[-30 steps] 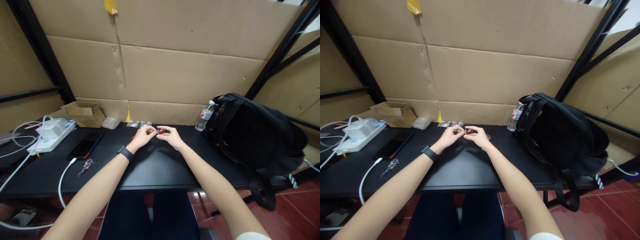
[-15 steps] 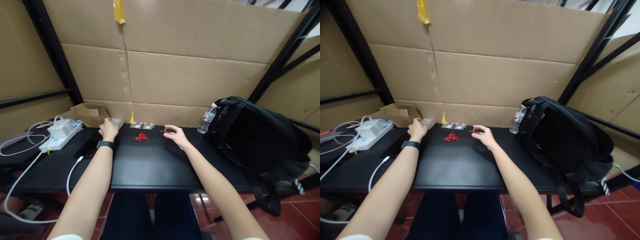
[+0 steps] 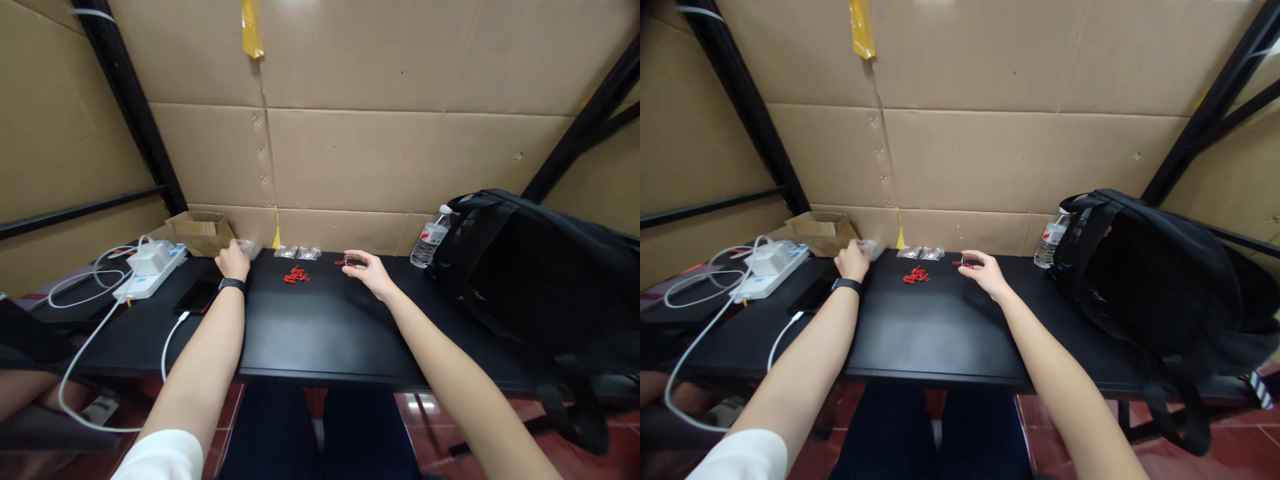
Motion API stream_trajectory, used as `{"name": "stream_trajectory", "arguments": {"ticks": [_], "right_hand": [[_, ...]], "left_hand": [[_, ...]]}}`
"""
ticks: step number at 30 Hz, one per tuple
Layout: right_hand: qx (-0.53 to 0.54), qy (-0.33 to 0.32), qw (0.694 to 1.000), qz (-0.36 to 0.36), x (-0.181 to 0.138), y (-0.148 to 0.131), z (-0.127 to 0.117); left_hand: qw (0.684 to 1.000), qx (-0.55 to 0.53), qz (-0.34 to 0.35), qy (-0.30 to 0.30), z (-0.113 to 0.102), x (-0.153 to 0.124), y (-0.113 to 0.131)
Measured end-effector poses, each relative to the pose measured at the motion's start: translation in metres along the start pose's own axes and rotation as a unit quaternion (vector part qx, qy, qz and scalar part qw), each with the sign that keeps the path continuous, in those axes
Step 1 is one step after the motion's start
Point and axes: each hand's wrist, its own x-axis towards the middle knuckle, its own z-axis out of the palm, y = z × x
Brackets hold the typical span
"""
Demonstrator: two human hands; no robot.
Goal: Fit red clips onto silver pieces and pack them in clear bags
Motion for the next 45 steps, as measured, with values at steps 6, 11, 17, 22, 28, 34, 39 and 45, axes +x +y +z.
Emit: {"name": "stream_trajectory", "arguments": {"ticks": [6,11,17,22,28,34,39,45], "right_hand": [[-0.012,0.003,1.000,-0.004,-0.001,-0.004,-0.001],[-0.012,0.003,1.000,-0.008,-0.001,-0.006,-0.001],[-0.008,0.008,1.000,0.000,-0.001,-0.013,-0.005],[0.009,0.033,0.999,-0.001,0.001,-0.017,-0.012],[-0.001,0.049,0.999,-0.003,0.004,-0.013,-0.022],[-0.019,0.046,0.999,-0.016,0.006,-0.009,-0.027],[-0.050,0.043,0.997,-0.031,0.006,-0.009,-0.028],[-0.058,0.032,0.997,-0.031,0.008,-0.007,-0.032]], "left_hand": [[0.992,-0.085,-0.031,0.090,-0.002,0.006,-0.007],[0.984,-0.099,-0.019,0.144,-0.016,0.004,-0.003],[0.972,-0.162,0.100,0.141,-0.043,-0.010,0.031],[0.905,-0.236,0.352,-0.025,-0.043,-0.060,0.094],[0.826,-0.207,0.496,-0.172,-0.018,-0.124,0.140],[0.770,-0.238,0.535,-0.253,-0.005,-0.137,0.136],[0.767,-0.274,0.505,-0.284,-0.004,-0.138,0.134],[0.772,-0.296,0.472,-0.307,0.002,-0.137,0.132]]}}
